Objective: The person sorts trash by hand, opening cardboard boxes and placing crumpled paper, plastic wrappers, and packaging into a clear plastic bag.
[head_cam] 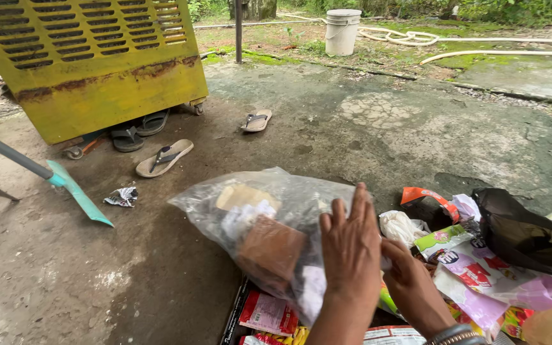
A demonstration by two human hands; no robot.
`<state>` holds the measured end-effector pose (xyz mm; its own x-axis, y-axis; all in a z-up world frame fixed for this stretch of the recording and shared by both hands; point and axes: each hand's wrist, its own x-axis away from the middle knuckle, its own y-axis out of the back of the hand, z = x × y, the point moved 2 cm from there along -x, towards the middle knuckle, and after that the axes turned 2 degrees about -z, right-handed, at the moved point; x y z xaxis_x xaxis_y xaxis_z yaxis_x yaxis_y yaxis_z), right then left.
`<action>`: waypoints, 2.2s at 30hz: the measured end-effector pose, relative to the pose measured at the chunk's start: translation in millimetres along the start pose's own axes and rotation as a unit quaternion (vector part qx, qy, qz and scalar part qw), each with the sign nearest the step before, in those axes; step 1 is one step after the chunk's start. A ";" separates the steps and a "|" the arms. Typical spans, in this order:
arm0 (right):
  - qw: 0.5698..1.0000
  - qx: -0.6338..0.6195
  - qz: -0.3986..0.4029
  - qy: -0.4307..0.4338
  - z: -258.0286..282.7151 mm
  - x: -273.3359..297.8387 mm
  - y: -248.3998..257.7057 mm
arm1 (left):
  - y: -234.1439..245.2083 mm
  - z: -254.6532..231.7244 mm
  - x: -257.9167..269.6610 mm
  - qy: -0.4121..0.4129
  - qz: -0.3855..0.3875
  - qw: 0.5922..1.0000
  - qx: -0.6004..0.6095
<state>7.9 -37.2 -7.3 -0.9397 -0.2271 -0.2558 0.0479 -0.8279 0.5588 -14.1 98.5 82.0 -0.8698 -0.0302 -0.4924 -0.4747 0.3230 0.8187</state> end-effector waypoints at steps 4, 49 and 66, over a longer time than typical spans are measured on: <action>1.000 -0.023 -0.019 0.004 -25.6 -16.0 1.9 | 5.3 -26.9 5.0 -0.051 -0.028 0.998 0.027; 0.943 -0.302 0.067 0.125 -26.6 -94.6 10.2 | 8.0 4.9 3.3 0.043 -0.029 0.999 0.000; 0.996 -0.051 0.080 -0.001 -95.1 -17.8 -13.6 | -18.0 -27.8 21.9 -0.005 0.011 0.999 0.052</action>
<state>56.3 -70.7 -85.3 -0.9182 -0.3588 -0.1680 0.2308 -0.8291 0.5092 -28.4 65.7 64.7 -0.8783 -0.0120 -0.4779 -0.4382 0.4198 0.7948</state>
